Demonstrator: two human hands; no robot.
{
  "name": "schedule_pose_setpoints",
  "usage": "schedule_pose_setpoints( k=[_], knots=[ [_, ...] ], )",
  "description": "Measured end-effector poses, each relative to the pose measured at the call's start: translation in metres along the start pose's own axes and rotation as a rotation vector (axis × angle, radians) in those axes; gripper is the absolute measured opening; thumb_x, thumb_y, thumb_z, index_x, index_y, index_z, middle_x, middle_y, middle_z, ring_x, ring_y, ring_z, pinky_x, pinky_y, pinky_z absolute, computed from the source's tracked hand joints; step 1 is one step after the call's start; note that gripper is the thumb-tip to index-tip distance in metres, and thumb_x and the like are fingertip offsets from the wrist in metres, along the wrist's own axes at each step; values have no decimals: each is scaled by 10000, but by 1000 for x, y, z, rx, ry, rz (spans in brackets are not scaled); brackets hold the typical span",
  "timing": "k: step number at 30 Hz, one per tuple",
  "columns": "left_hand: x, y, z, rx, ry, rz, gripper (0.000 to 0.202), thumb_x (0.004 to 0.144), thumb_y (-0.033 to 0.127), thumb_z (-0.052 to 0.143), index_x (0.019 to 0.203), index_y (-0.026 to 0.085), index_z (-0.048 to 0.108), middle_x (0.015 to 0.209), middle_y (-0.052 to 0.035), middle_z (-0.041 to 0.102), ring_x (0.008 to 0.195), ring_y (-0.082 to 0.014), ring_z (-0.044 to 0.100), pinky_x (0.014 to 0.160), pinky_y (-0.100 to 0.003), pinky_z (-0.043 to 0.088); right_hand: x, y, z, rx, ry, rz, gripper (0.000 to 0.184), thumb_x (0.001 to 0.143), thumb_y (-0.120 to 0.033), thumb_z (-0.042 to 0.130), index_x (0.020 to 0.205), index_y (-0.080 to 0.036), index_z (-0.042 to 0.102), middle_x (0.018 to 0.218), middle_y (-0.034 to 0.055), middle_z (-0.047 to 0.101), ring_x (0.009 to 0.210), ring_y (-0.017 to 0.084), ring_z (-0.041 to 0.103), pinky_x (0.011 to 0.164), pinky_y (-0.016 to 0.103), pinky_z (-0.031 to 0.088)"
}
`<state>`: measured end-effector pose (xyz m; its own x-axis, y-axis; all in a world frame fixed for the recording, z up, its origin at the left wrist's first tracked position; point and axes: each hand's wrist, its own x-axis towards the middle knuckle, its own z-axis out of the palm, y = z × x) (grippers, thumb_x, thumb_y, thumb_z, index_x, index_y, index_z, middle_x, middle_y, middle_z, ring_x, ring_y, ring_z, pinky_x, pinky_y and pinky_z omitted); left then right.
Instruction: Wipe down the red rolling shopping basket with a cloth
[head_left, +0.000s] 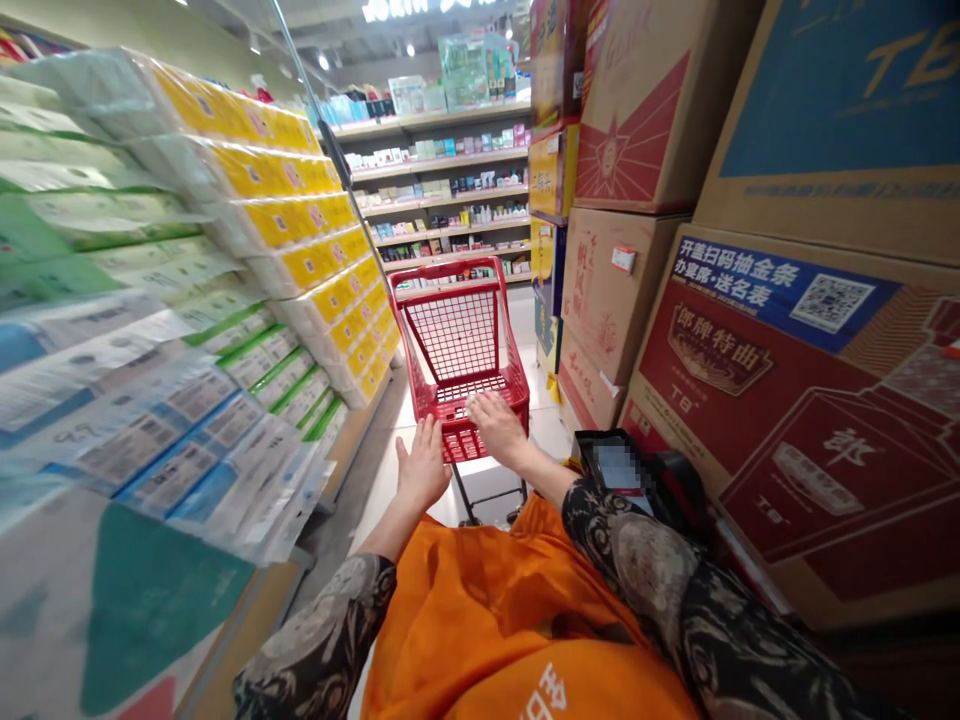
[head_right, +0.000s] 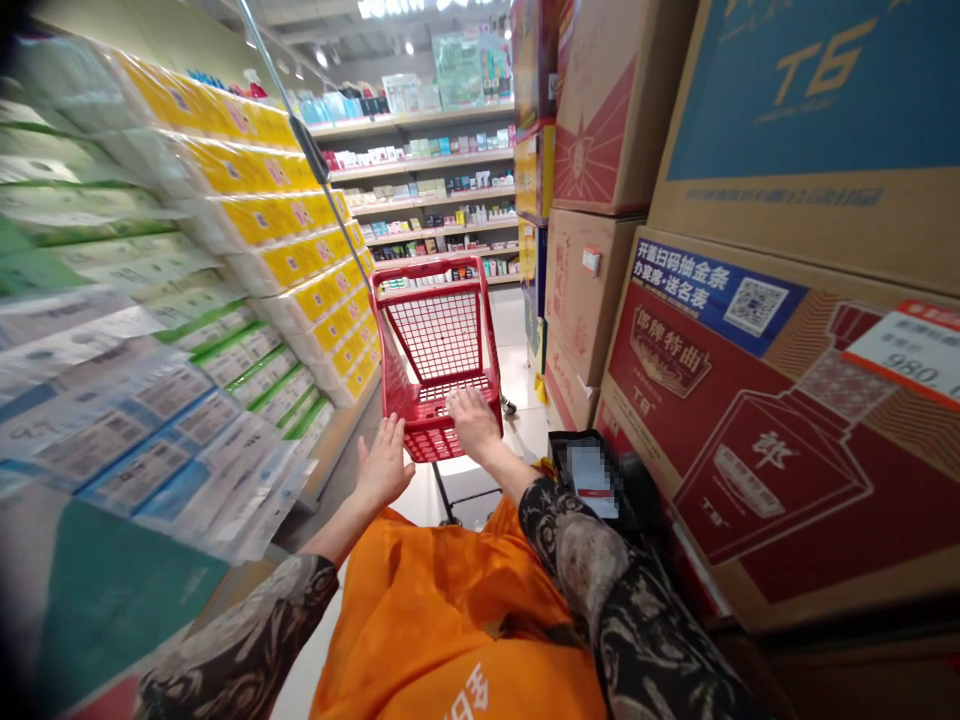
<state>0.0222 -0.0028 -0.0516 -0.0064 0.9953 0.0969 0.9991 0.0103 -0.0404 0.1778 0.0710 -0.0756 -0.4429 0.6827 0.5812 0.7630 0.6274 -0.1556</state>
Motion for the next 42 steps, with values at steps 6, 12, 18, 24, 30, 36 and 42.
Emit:
schedule_pose_setpoints(
  k=[6, 12, 18, 24, 30, 36, 42],
  knots=[
    [-2, 2, 4, -55, 31, -65, 718, 739, 196, 443, 1419, 105, 230, 1524, -127, 154, 1405, -250, 145, 1096, -583, 172, -13, 38, -21, -40, 35, 160, 384, 896, -95, 383, 1246, -99, 542, 1345, 144, 485, 1305, 227, 353, 1098, 431, 283],
    [-2, 0, 1, -38, 0, -54, 717, 746, 223, 448, 1415, 92, 226, 1524, -133, 148, 1405, -251, 143, 1092, -573, 198, 4, -33, 13, 17, -28, -37, 362, 924, -162, 405, 1258, -106, 533, 1331, 129, 504, 1294, 214, 370, 1122, 403, 252],
    [0, -5, 1, -25, -1, -16, 713, 752, 231, 456, 1413, 91, 228, 1524, -139, 154, 1405, -247, 147, 1080, -550, 246, 2, 3, -10, 11, -51, 76, 358, 928, -140, 370, 1236, -83, 543, 1323, 145, 505, 1282, 208, 381, 1115, 397, 262],
    [-1, 0, 1, -33, -10, -16, 714, 755, 236, 461, 1417, 101, 230, 1524, -143, 147, 1406, -256, 134, 1082, -546, 242, -5, 17, -20, -28, -54, 145, 386, 908, -100, 368, 1264, -93, 516, 1359, 141, 468, 1310, 213, 341, 1127, 423, 231],
    [1, -4, 2, 4, -22, 3, 745, 746, 245, 471, 1418, 66, 203, 1529, -129, 119, 1408, -249, 127, 1081, -559, 239, 9, -34, 11, -27, -58, -62, 363, 932, -171, 382, 1262, -145, 531, 1359, 81, 483, 1293, 229, 366, 1134, 368, 219],
    [-2, -10, 0, -36, -19, 22, 747, 734, 215, 470, 1427, 122, 207, 1529, -116, 136, 1406, -249, 138, 1093, -565, 210, -4, 24, -16, -54, -60, 29, 386, 896, -81, 372, 1244, -95, 538, 1337, 135, 496, 1290, 228, 375, 1104, 415, 276],
    [-4, -2, 0, -81, 3, -13, 756, 714, 169, 466, 1426, 130, 214, 1529, -121, 135, 1403, -265, 145, 1090, -592, 177, -14, 31, -15, -31, -17, 103, 415, 877, -65, 382, 1264, -101, 527, 1359, 147, 469, 1317, 243, 337, 1091, 451, 289]
  ],
)
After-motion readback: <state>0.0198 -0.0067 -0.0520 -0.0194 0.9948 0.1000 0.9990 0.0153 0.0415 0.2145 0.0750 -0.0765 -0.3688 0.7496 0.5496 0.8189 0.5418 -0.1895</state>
